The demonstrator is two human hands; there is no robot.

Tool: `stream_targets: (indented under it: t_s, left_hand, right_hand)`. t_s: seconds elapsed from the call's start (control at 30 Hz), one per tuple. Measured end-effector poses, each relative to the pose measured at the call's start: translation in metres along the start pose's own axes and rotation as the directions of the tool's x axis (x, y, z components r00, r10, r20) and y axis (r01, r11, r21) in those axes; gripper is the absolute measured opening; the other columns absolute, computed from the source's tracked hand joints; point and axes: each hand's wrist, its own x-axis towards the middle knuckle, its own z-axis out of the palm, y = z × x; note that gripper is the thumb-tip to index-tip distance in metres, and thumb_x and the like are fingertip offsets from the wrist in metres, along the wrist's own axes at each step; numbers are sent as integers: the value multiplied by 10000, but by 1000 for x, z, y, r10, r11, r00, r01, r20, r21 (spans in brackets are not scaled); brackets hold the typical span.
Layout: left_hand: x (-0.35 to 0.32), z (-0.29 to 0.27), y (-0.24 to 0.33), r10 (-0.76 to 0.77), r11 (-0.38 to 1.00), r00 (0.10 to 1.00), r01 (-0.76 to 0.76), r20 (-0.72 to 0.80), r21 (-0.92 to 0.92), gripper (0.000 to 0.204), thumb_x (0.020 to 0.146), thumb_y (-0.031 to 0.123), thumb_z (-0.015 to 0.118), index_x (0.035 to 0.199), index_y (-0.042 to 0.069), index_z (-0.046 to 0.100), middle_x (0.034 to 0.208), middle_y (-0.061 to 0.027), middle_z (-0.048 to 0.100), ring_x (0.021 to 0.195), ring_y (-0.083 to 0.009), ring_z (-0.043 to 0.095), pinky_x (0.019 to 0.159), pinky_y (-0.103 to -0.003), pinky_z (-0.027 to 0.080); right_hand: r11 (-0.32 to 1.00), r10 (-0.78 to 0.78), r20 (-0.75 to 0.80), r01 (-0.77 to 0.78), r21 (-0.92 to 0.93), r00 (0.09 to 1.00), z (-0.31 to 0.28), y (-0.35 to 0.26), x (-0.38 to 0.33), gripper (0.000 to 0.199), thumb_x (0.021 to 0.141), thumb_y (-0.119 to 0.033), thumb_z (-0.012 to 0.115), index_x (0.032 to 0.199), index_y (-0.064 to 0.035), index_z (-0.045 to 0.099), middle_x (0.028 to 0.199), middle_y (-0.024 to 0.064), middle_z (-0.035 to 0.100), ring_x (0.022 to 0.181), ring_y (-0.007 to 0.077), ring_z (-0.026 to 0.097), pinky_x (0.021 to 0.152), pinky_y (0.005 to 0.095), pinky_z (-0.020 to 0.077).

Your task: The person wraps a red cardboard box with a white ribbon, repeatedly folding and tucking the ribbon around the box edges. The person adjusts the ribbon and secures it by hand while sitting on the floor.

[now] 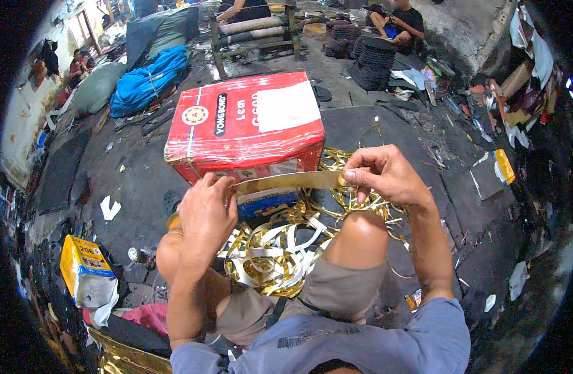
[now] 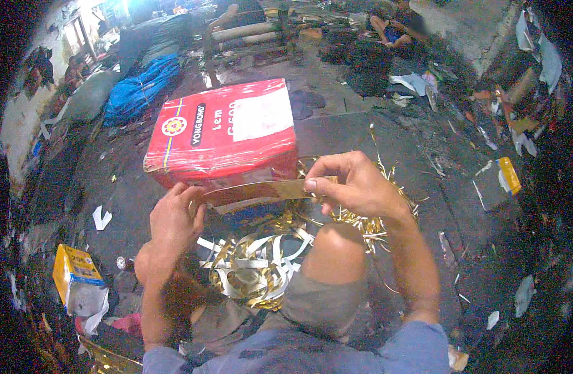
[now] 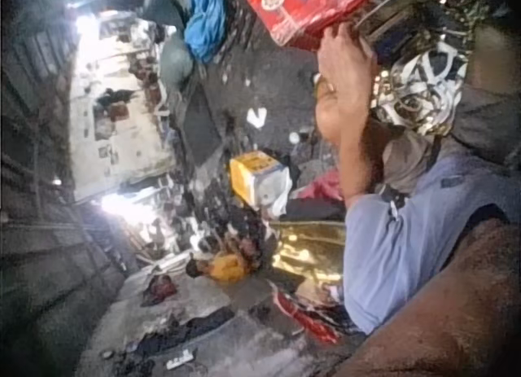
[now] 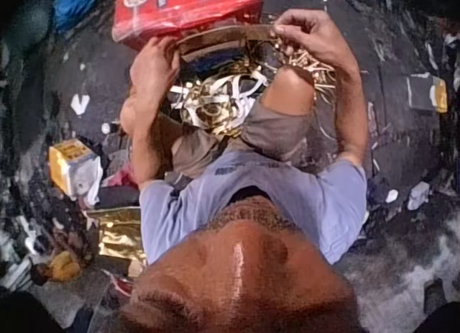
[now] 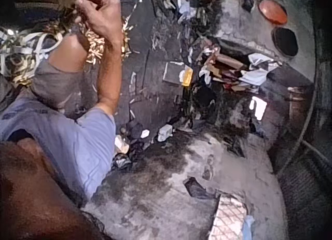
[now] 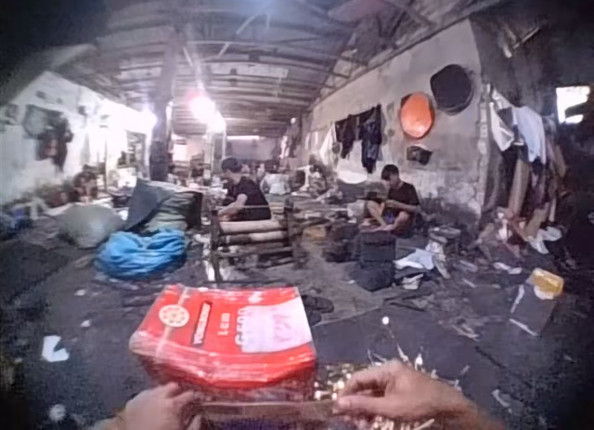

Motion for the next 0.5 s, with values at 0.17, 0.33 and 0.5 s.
stream_targets:
  t_s: [0.17,0.33,0.5]
  left_hand:
    - [2,-8,57,16,806,994,48,104,-590,303,796,213,873,911,70,632,801,-60,642,773,-190,643,738,-355,535]
    - [-2,13,83,24,557,986,123,164,-821,422,796,221,905,815,85,506,734,-22,620,697,-76,579,613,-271,488]
    - [-7,34,68,-95,74,941,333,326,-940,206,991,225,679,919,52,593,868,-45,666,793,-129,658,676,-295,549]
  right_hand:
    - [988,-7,76,-5,152,997,36,1,9,197,1012,-198,719,983,-3,716,804,18,695,630,78,652,560,234,546]
    - [975,-213,1,213,55,977,71,10,18,360,1101,-351,548,1055,-19,678,839,26,686,681,107,656,610,259,546]
    - [907,-66,118,10,422,991,74,4,21,491,1128,-452,425,1049,-22,650,785,27,646,641,125,636,574,243,502]
